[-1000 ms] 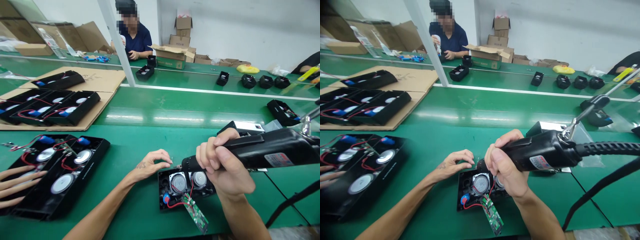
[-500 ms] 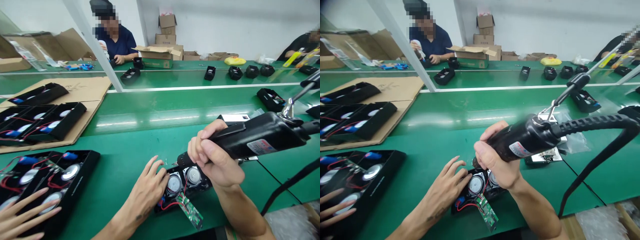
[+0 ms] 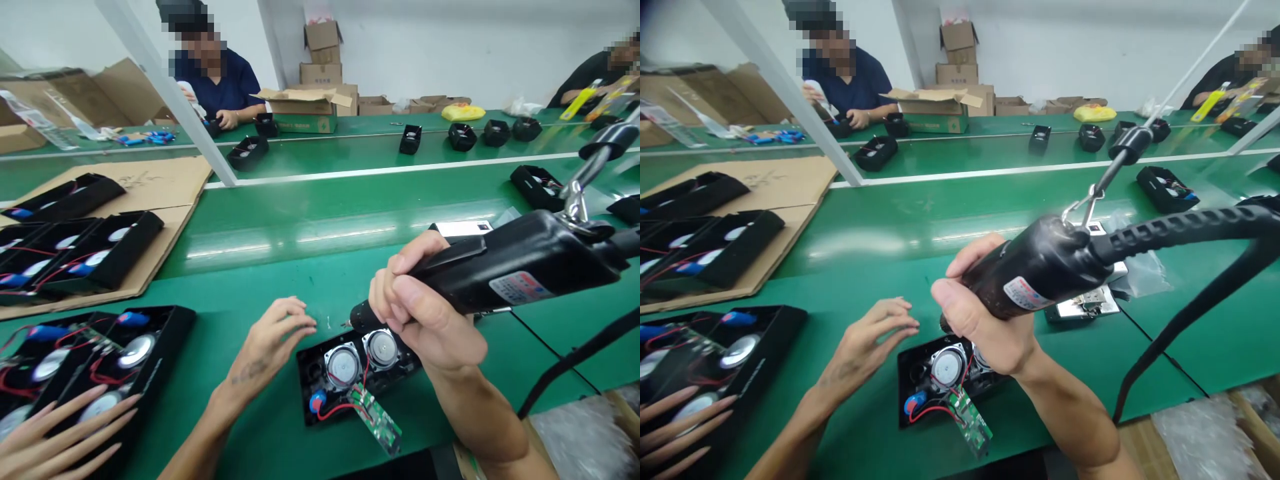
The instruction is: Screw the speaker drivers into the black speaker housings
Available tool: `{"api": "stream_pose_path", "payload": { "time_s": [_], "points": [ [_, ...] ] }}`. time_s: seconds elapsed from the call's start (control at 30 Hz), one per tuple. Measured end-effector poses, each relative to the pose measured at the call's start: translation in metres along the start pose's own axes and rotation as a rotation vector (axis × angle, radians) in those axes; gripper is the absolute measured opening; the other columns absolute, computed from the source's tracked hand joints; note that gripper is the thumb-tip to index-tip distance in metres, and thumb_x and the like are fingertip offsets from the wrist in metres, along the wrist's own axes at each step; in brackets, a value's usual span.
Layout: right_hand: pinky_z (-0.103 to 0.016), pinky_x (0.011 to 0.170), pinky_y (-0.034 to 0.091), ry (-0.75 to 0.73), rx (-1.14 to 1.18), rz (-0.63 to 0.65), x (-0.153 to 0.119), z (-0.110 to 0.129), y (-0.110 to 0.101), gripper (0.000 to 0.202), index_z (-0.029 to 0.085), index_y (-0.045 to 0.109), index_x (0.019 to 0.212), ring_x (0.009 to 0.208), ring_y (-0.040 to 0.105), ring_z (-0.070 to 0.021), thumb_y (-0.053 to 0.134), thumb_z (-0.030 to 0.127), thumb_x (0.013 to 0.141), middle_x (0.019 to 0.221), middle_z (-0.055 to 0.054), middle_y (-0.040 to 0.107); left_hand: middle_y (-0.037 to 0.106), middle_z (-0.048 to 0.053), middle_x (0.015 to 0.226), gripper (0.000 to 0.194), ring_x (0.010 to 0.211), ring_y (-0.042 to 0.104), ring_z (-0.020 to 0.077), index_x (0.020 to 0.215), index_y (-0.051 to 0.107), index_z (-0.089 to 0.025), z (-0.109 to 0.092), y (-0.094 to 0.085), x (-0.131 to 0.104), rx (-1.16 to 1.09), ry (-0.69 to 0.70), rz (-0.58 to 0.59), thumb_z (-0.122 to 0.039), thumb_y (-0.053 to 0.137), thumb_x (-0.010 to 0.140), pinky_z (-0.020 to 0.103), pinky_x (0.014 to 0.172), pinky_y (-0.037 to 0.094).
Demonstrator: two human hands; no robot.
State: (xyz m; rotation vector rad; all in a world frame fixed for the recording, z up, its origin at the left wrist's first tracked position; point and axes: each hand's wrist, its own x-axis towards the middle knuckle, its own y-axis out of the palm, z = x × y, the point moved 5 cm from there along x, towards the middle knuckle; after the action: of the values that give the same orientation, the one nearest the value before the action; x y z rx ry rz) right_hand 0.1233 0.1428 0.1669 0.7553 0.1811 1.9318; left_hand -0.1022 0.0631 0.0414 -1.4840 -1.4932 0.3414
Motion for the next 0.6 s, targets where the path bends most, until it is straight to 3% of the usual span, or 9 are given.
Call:
{"api": "stream_pose_path", "payload": {
  "time_s": [0.07,0.13,0.3,0.43,0.53,0.6],
  "points": [
    [-0.027,0.045,0.038,-0.005,-0.051,-0.005,-0.002,-0.002,-0.001,0.019,0.027,0.063,0.097,0.044,0.044,-0.0083,0.079,0.036,0.093,0.062,0.010,0.050,0.074,0.005,0.109,0.022,0.116,0.069,0.0221,0.104,0.080,-0.026,0.032,0.004,-0.001,-0.006,-0.172,-0.033,-0.040,0.063,0.106,0.036,0.103,0.059],
    [-0.028,0.047,0.040,-0.018,-0.096,-0.008,-0.003,-0.002,-0.001,0.020,0.027,0.063,0.096,0.047,0.044,-0.0092,0.079,0.036,0.092,0.063,0.009,0.050,0.076,0.006,0.109,0.029,0.113,0.071,0.0232,0.102,0.082,-0.027,0.055,0.013,-0.002,0.003,-0.254,-0.029,-0.046,0.061,0.105,0.038,0.101,0.060],
    [-0.026,0.046,0.038,-0.011,-0.059,0.033,-0.004,-0.002,0.002,0.019,0.027,0.063,0.096,0.045,0.043,-0.0086,0.079,0.035,0.093,0.061,0.010,0.049,0.080,0.006,0.114,0.031,0.113,0.072,0.0242,0.107,0.083,-0.028,0.082,0.023,-0.004,-0.018,-0.302,-0.011,-0.050,0.061,0.103,0.042,0.105,0.059],
    [-0.025,0.045,0.037,0.003,0.008,0.061,-0.002,-0.002,0.004,0.018,0.026,0.062,0.098,0.043,0.045,-0.0081,0.078,0.033,0.096,0.059,0.011,0.050,0.080,0.008,0.117,0.037,0.113,0.073,0.0244,0.109,0.082,-0.026,0.076,0.013,-0.007,-0.046,-0.340,-0.095,-0.053,0.057,0.105,0.042,0.106,0.059],
    [-0.025,0.045,0.037,0.002,-0.008,0.075,-0.005,-0.003,0.000,0.018,0.026,0.062,0.099,0.043,0.044,-0.0079,0.078,0.034,0.096,0.060,0.011,0.050,0.080,0.008,0.114,0.036,0.109,0.075,0.0234,0.107,0.081,-0.025,0.053,0.015,-0.009,-0.105,-0.333,-0.127,-0.053,0.059,0.104,0.040,0.103,0.061],
    [-0.026,0.046,0.036,0.017,-0.058,0.091,-0.012,-0.005,-0.004,0.019,0.026,0.062,0.100,0.044,0.043,-0.0085,0.078,0.035,0.096,0.061,0.010,0.049,0.081,0.008,0.113,0.032,0.109,0.076,0.0226,0.108,0.081,-0.025,0.031,0.026,-0.008,-0.220,-0.273,-0.056,-0.051,0.063,0.103,0.038,0.101,0.061]
  ]
}}
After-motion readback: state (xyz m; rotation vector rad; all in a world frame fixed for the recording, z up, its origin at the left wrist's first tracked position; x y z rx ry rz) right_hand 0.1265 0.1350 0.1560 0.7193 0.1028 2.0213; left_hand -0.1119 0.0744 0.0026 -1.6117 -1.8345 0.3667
